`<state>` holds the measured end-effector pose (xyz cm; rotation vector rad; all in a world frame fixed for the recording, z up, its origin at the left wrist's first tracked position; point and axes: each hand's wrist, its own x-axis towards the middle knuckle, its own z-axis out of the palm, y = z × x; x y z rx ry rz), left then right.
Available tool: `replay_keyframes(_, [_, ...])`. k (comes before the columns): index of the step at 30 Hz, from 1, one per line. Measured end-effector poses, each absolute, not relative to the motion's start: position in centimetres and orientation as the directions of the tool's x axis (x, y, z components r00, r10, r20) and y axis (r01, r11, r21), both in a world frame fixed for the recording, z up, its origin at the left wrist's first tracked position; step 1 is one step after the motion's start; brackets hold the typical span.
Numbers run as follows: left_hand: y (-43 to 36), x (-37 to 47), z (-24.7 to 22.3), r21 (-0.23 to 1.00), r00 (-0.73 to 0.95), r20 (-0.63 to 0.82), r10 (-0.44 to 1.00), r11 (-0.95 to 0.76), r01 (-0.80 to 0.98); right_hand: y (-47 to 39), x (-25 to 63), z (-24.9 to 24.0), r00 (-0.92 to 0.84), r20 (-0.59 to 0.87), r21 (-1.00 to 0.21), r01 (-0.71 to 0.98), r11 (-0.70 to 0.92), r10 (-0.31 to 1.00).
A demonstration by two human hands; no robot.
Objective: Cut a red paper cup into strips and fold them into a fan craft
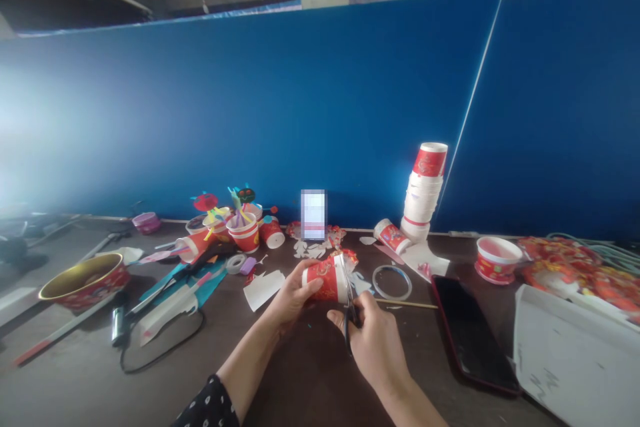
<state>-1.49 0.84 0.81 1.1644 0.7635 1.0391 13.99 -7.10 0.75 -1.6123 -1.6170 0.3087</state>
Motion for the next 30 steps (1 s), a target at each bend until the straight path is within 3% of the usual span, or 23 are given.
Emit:
replay_keyframes(12, [1.41, -1.79, 0.31, 0.961, 0.366, 0.140, 0.920, -0.037, -0.276, -7.11, 13.93, 0.82, 0.132, 0.325, -0.708, 0.691, 0.148, 0.937])
replay_keyframes(30, [1.15, -1.96, 0.76, 0.959, 0.360, 0.096, 0.928, 0.010, -0.282, -7.39, 13.87, 1.03, 0.103, 0.358, -0.704, 0.683, 0.196, 0.928])
